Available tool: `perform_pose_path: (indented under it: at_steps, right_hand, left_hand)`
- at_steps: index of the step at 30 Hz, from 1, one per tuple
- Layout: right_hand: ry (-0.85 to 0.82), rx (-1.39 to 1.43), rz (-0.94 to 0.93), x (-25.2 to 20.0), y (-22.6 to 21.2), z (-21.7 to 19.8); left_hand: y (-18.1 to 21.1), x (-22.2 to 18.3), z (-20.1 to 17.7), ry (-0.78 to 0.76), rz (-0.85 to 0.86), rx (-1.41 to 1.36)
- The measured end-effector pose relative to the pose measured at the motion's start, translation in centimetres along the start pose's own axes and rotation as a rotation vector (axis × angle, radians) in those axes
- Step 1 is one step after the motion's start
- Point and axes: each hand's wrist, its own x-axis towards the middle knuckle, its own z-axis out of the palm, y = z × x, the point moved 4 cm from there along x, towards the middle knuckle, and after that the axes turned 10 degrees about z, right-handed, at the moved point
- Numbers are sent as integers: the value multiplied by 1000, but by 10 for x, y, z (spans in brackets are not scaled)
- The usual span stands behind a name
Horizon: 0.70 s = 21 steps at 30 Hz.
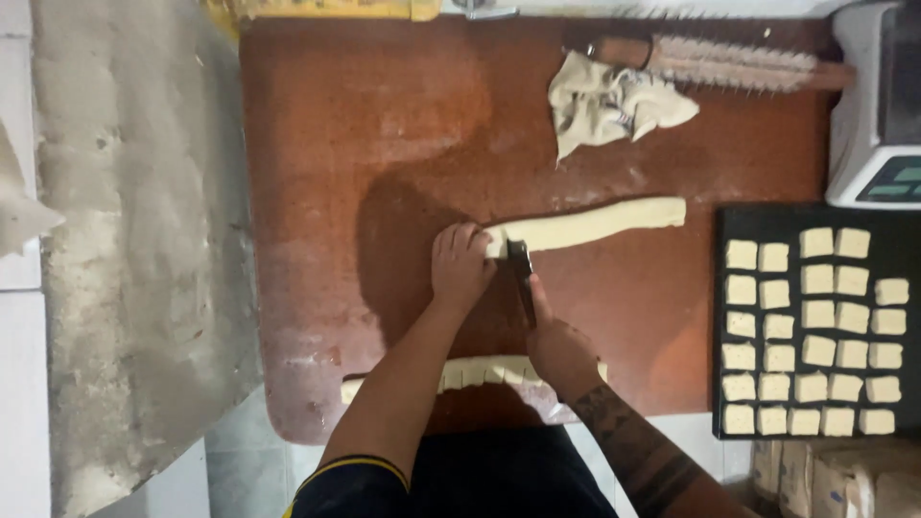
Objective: Arranging dough squares on a baking sheet and using a knife to notch and shape dough strips into rings.
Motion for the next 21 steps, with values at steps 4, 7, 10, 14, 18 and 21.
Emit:
perform_pose_path:
  at_steps: [4,7,10,14,18,21]
  right_hand:
    - [-16,127,-49,-7,18,-13]
    - [46,97,-21,-13,32,-11]
    - [385,6,-59,-7,37,-10]
    - [365,-107,-80,17,32,6]
    - [-20,-99,5,19,32,11]
    - [-123,4,32,20,39,1]
  left_hand:
    - [7,12,-12,-23,-24,25]
    - [25,23,-17,-117,-45,18]
    - [39,27,-10,-93,-13,11]
    - [38,27,10,-111,-51,18]
    - [32,22,14,-174,-59,78]
    - [26,16,17,-145,-32,87]
